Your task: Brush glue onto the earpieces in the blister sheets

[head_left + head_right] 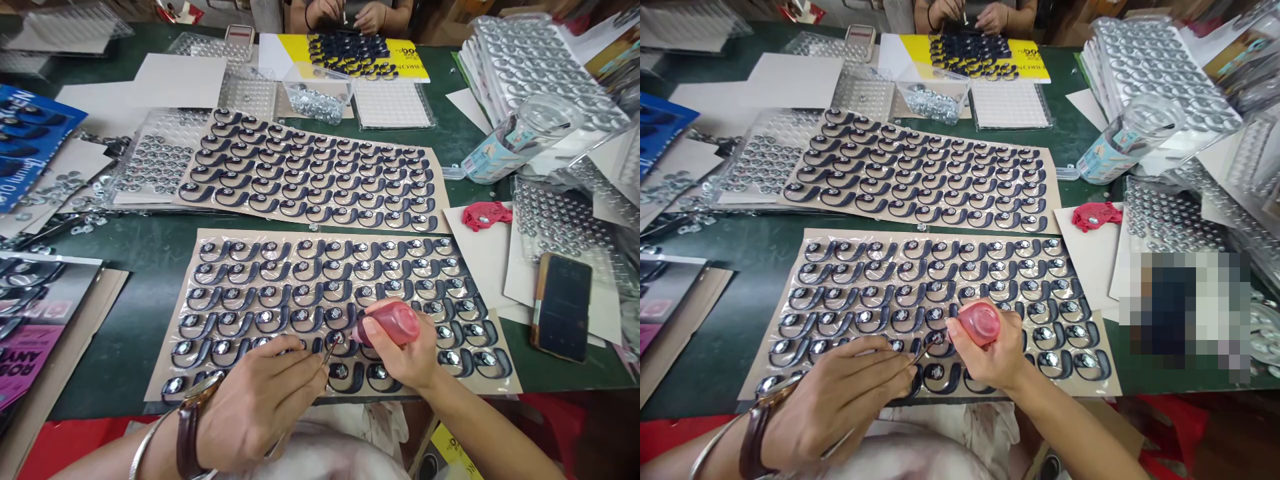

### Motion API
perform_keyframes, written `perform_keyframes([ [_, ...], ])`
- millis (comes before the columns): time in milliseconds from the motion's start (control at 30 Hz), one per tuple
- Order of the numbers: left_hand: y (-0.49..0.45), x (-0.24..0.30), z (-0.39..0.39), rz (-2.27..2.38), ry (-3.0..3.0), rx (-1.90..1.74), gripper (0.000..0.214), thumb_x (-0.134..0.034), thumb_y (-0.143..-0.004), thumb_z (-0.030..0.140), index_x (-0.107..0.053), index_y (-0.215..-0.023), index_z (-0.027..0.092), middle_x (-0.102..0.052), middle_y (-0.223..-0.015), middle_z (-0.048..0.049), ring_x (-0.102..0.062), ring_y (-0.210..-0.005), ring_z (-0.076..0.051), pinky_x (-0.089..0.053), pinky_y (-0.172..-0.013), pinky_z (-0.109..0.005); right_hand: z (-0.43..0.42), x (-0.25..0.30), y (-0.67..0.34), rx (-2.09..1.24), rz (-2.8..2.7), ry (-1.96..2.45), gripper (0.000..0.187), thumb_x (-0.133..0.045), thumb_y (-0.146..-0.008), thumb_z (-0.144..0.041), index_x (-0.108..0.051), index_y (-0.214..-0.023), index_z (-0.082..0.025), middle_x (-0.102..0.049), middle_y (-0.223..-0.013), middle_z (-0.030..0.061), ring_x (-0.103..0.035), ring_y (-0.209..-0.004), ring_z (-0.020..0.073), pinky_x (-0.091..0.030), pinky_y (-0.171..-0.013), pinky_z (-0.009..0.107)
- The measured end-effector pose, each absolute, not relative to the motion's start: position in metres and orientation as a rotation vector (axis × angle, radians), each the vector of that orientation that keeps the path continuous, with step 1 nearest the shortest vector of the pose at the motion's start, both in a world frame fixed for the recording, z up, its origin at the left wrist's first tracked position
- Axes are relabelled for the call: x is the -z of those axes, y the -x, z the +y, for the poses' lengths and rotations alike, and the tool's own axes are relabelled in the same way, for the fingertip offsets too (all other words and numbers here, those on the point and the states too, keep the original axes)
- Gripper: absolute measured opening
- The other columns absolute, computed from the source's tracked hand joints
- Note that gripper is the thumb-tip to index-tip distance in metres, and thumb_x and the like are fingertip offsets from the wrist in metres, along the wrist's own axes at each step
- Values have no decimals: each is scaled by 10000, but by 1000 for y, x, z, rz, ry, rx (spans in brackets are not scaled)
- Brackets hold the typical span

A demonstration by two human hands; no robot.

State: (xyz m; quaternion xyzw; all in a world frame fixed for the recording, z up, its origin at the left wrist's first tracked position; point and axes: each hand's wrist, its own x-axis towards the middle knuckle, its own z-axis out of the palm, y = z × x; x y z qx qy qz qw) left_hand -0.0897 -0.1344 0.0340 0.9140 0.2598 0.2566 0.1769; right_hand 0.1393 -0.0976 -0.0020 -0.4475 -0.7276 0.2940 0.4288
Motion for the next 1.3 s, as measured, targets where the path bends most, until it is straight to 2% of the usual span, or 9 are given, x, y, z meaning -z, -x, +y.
perform_keyframes([
  [267,93,-34,-130,794,-2433,-772,336,-416,-768,12,-590,-1047,85,-700,-958,-124,-670,-833,-190,-537,-799,-364,-99,-1,-138,-694,-1844,1103,14,-607,-813,-205,-609,-813,-191,-668,-672,20,-641,-536,150,-529,-484,250],
  [600,99,-22,-127,869,-2098,-835,280,-510,-847,5,-595,-1069,151,-698,-953,-69,-654,-836,-157,-488,-794,-357,-100,2,-137,-745,-1889,1038,110,-645,-805,-225,-610,-893,-169,-684,-714,19,-591,-456,101,-496,-423,211],
  [733,101,-21,-128,838,-2156,-815,309,-495,-839,4,-585,-1102,138,-697,-971,-91,-655,-856,-169,-491,-804,-372,-102,-8,-142,-964,-1855,1125,144,-666,-793,-284,-619,-885,-184,-685,-728,8,-609,-491,115,-529,-471,234],
  [833,101,-21,-129,794,-2249,-821,341,-484,-812,1,-575,-1120,116,-698,-978,-115,-659,-867,-185,-499,-816,-387,-100,-18,-158,-1347,-1613,1171,197,-636,-841,-341,-621,-968,-192,-704,-777,34,-672,-600,164,-586,-576,295],
  [933,100,-22,-131,791,-2322,-839,370,-459,-788,-6,-570,-1127,93,-697,-974,-123,-664,-859,-192,-511,-820,-397,-89,-24,-187,-1466,-1197,1087,355,-531,-874,-535,-632,-980,-211,-682,-693,40,-663,-570,192,-584,-527,344],
  [1033,99,-23,-133,787,-2355,-848,376,-449,-778,-3,-564,-1124,90,-699,-975,-119,-668,-852,-190,-521,-820,-394,-75,-22,-220,-1379,-697,986,483,-490,-830,-660,-653,-867,-207,-574,-578,-5,-552,-451,120,-495,-400,251],
  [1133,98,-24,-134,780,-2384,-849,360,-459,-764,-8,-575,-1094,76,-699,-979,-123,-672,-842,-199,-526,-809,-397,-75,-15,-245,-1383,-368,943,513,-647,-697,-672,-644,-820,-174,-530,-621,-40,-410,-366,28,-425,-361,176],
  [1200,98,-25,-134,775,-2408,-836,350,-460,-760,-4,-584,-1081,57,-696,-984,-131,-674,-840,-208,-529,-801,-397,-83,-10,-255,-1288,-365,1050,512,-694,-658,-657,-658,-812,-170,-573,-664,-13,-475,-392,51,-441,-368,191],
  [1300,98,-26,-134,766,-2438,-831,319,-458,-776,15,-592,-1065,40,-693,-986,-133,-673,-853,-206,-530,-818,-389,-94,-10,-253,-1131,-601,1291,505,-662,-693,-656,-689,-879,-187,-664,-682,66,-630,-491,188,-490,-391,280],
])
